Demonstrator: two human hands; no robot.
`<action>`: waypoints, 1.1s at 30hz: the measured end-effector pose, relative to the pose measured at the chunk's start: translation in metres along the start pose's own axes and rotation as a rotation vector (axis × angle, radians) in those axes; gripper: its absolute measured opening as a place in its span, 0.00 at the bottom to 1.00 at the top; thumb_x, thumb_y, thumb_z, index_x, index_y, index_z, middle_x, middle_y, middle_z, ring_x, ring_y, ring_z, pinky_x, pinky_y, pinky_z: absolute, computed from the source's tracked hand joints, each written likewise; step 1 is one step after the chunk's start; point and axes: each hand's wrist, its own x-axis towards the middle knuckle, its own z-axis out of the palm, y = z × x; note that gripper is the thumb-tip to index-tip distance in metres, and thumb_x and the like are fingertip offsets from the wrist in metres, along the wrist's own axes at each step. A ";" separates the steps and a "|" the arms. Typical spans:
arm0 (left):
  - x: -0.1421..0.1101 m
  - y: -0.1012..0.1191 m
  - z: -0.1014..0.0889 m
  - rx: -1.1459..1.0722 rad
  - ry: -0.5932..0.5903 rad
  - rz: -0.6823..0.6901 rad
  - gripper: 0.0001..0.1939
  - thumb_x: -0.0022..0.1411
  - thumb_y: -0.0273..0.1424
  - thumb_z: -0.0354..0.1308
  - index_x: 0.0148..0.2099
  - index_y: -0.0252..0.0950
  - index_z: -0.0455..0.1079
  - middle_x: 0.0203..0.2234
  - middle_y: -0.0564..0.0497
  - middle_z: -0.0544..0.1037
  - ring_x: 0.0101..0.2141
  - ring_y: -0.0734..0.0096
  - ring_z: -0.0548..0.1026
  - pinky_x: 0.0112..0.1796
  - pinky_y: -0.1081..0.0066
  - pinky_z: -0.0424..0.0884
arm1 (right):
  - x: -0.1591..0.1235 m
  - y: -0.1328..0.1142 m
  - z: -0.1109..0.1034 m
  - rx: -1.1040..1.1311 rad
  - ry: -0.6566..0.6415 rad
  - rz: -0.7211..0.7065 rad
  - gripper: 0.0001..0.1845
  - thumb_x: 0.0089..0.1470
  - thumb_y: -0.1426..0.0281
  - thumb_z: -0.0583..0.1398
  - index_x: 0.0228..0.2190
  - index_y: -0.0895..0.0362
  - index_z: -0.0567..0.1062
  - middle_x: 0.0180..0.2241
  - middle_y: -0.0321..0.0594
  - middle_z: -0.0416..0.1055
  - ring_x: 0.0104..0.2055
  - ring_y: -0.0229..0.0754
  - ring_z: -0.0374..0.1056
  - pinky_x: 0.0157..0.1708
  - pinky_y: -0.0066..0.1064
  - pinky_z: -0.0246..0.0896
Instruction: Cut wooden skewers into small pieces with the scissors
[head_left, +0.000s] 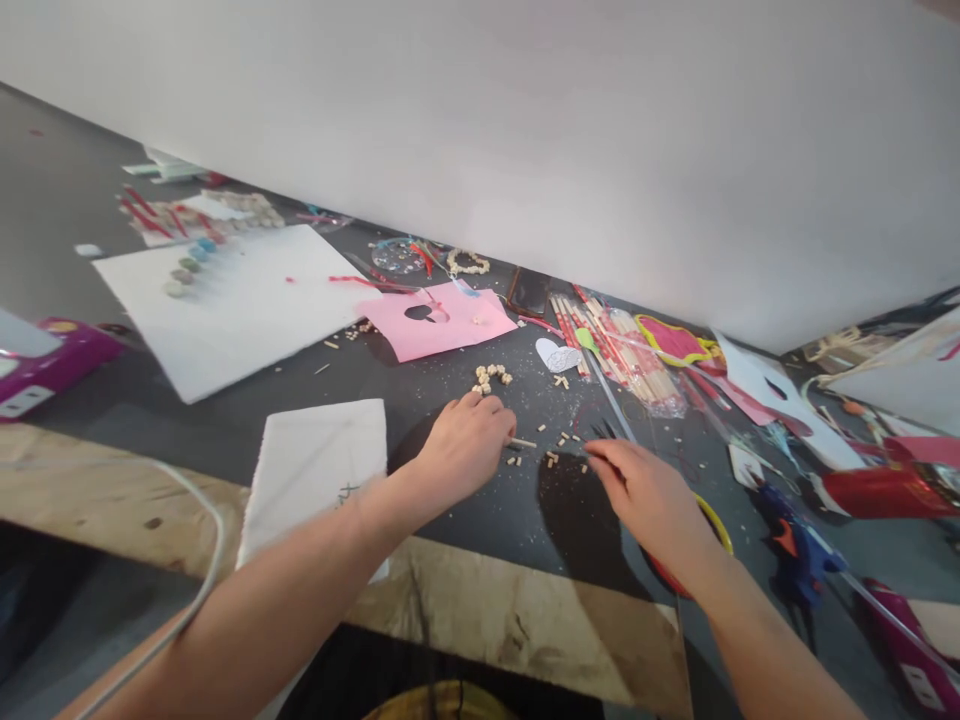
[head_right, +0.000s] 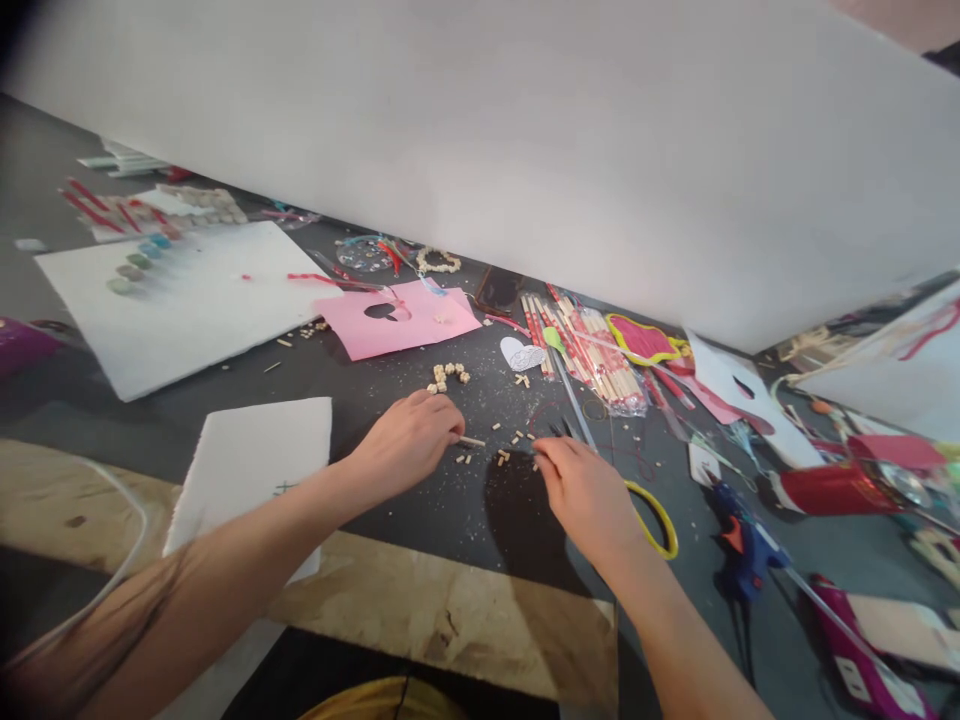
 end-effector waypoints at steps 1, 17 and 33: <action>0.000 0.000 -0.001 -0.001 0.019 -0.014 0.10 0.60 0.25 0.45 0.35 0.36 0.68 0.33 0.48 0.73 0.37 0.62 0.68 0.36 0.66 0.63 | -0.006 0.003 -0.002 -0.027 0.010 0.007 0.11 0.57 0.69 0.50 0.38 0.56 0.70 0.37 0.42 0.72 0.39 0.43 0.68 0.38 0.35 0.62; -0.003 0.005 0.006 -0.002 0.028 -0.051 0.15 0.59 0.20 0.41 0.45 0.36 0.63 0.39 0.47 0.71 0.34 0.65 0.71 0.32 0.69 0.65 | -0.061 0.044 0.016 -0.173 0.084 0.134 0.15 0.56 0.61 0.50 0.38 0.55 0.72 0.41 0.45 0.66 0.43 0.46 0.64 0.44 0.40 0.60; -0.002 0.006 0.006 -0.168 0.063 -0.055 0.11 0.60 0.23 0.42 0.41 0.37 0.64 0.35 0.48 0.71 0.36 0.67 0.72 0.36 0.70 0.66 | -0.079 0.059 0.013 -0.201 0.073 0.350 0.24 0.54 0.57 0.51 0.46 0.59 0.66 0.38 0.48 0.70 0.40 0.50 0.67 0.42 0.43 0.61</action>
